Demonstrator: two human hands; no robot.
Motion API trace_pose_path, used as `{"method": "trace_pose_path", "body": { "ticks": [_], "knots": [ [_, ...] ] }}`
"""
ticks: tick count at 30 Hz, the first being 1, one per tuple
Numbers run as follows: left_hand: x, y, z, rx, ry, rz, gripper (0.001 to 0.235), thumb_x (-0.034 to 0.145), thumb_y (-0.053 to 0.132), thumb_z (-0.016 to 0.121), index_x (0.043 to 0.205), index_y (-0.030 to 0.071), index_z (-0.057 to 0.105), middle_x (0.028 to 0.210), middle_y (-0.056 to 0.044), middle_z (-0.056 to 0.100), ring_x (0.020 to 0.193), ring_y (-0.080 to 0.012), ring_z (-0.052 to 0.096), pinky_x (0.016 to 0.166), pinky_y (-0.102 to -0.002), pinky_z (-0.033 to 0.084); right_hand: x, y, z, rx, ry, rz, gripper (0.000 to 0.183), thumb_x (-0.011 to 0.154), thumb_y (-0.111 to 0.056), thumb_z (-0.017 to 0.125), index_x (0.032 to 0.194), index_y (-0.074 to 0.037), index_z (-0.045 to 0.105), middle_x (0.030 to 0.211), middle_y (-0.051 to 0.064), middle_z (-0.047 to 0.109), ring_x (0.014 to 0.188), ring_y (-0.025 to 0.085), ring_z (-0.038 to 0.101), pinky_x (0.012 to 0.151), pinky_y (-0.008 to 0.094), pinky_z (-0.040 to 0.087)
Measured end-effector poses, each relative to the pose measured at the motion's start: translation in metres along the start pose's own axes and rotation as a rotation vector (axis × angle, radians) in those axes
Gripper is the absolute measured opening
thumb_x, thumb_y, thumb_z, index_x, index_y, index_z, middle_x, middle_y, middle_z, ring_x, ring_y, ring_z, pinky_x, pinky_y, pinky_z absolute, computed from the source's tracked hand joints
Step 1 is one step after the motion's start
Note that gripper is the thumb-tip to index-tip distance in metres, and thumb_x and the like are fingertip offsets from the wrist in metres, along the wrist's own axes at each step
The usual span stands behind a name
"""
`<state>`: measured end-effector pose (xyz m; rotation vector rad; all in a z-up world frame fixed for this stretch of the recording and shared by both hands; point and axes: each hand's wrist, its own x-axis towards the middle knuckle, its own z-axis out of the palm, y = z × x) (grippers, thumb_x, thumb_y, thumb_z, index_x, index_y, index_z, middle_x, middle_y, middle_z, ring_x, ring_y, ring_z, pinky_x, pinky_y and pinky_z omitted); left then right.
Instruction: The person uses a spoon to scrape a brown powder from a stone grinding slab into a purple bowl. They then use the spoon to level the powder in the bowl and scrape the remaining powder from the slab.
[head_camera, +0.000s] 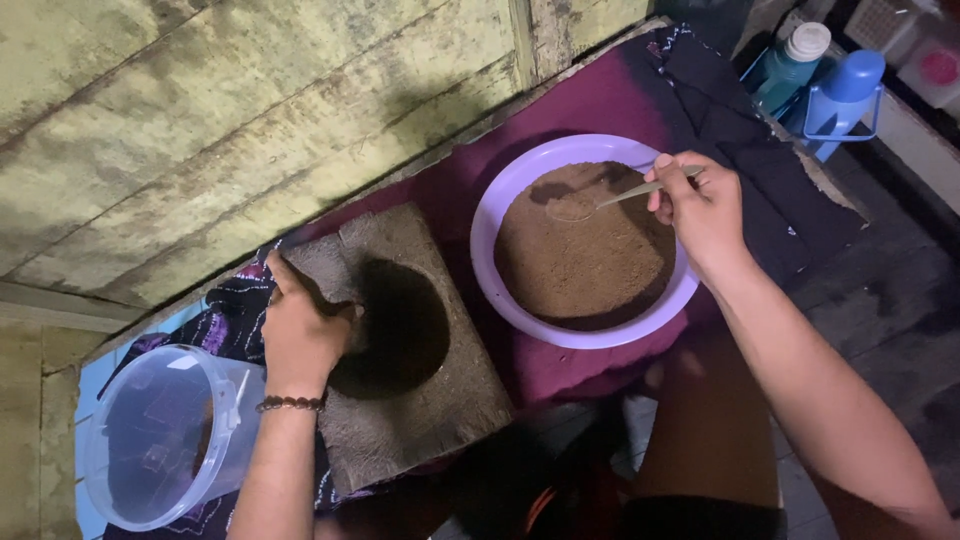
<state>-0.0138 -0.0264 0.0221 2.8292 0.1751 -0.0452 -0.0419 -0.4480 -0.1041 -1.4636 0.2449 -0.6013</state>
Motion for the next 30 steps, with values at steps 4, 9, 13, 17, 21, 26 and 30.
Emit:
{"method": "trace_pose_path", "body": {
  "ticks": [4, 9, 13, 17, 21, 26, 30],
  "knots": [
    [0.002, -0.004, 0.002, -0.005, -0.003, 0.001, 0.112, 0.079, 0.018, 0.083, 0.162, -0.001, 0.010, 0.134, -0.041, 0.053, 0.116, -0.0633, 0.058, 0.095, -0.070, 0.051, 0.003, 0.008, -0.001, -0.028, -0.044, -0.015, 0.026, 0.110, -0.005, 0.059, 0.088, 0.000, 0.071, 0.059, 0.015, 0.058, 0.049, 0.012, 0.047, 0.047, 0.024, 0.048],
    [-0.001, 0.000, 0.002, 0.002, 0.002, -0.004, 0.115, 0.078, 0.019, 0.084, 0.162, 0.000, 0.009, 0.135, -0.041, 0.053, 0.117, -0.0620, 0.059, 0.096, -0.069, 0.051, 0.004, 0.011, 0.001, -0.042, -0.033, -0.034, 0.027, 0.111, -0.005, 0.058, 0.088, 0.000, 0.071, 0.060, 0.015, 0.058, 0.049, 0.013, 0.047, 0.047, 0.025, 0.048],
    [0.000, 0.000, 0.000, 0.002, 0.011, 0.003, 0.114, 0.078, 0.017, 0.084, 0.161, 0.000, 0.009, 0.132, -0.042, 0.054, 0.117, -0.0627, 0.059, 0.097, -0.069, 0.050, 0.006, 0.010, 0.001, -0.060, -0.077, -0.016, 0.025, 0.110, -0.006, 0.059, 0.088, -0.002, 0.070, 0.060, 0.013, 0.058, 0.048, 0.013, 0.049, 0.047, 0.026, 0.048],
    [-0.001, 0.000, 0.001, 0.002, 0.012, 0.004, 0.113, 0.078, 0.017, 0.084, 0.161, -0.001, 0.009, 0.131, -0.042, 0.054, 0.116, -0.0624, 0.059, 0.097, -0.069, 0.050, 0.007, 0.010, 0.001, -0.080, -0.071, -0.048, 0.027, 0.112, -0.006, 0.058, 0.089, -0.002, 0.071, 0.060, 0.014, 0.058, 0.049, 0.014, 0.049, 0.048, 0.026, 0.047],
    [-0.003, 0.002, -0.001, 0.005, 0.015, 0.002, 0.113, 0.078, 0.017, 0.085, 0.161, 0.000, 0.010, 0.132, -0.040, 0.055, 0.116, -0.0611, 0.060, 0.097, -0.068, 0.051, 0.004, 0.007, 0.001, -0.050, -0.097, 0.012, 0.027, 0.112, -0.007, 0.057, 0.088, -0.003, 0.070, 0.061, 0.013, 0.059, 0.051, 0.013, 0.048, 0.049, 0.025, 0.047],
    [-0.003, 0.004, -0.003, 0.002, -0.009, -0.014, 0.115, 0.078, 0.018, 0.085, 0.162, 0.000, 0.008, 0.135, -0.040, 0.053, 0.119, -0.0615, 0.058, 0.098, -0.068, 0.050, 0.002, 0.002, -0.002, -0.110, -0.082, -0.031, 0.027, 0.112, -0.004, 0.057, 0.089, 0.000, 0.071, 0.061, 0.014, 0.059, 0.051, 0.014, 0.050, 0.052, 0.025, 0.048],
    [-0.004, 0.006, -0.003, 0.010, -0.002, -0.023, 0.114, 0.078, 0.019, 0.084, 0.162, 0.000, 0.009, 0.136, -0.040, 0.053, 0.119, -0.0611, 0.058, 0.098, -0.068, 0.050, -0.001, -0.003, -0.007, -0.146, -0.077, -0.026, 0.029, 0.113, -0.006, 0.057, 0.088, -0.002, 0.071, 0.060, 0.011, 0.058, 0.050, 0.014, 0.049, 0.053, 0.026, 0.047]
  ]
}}
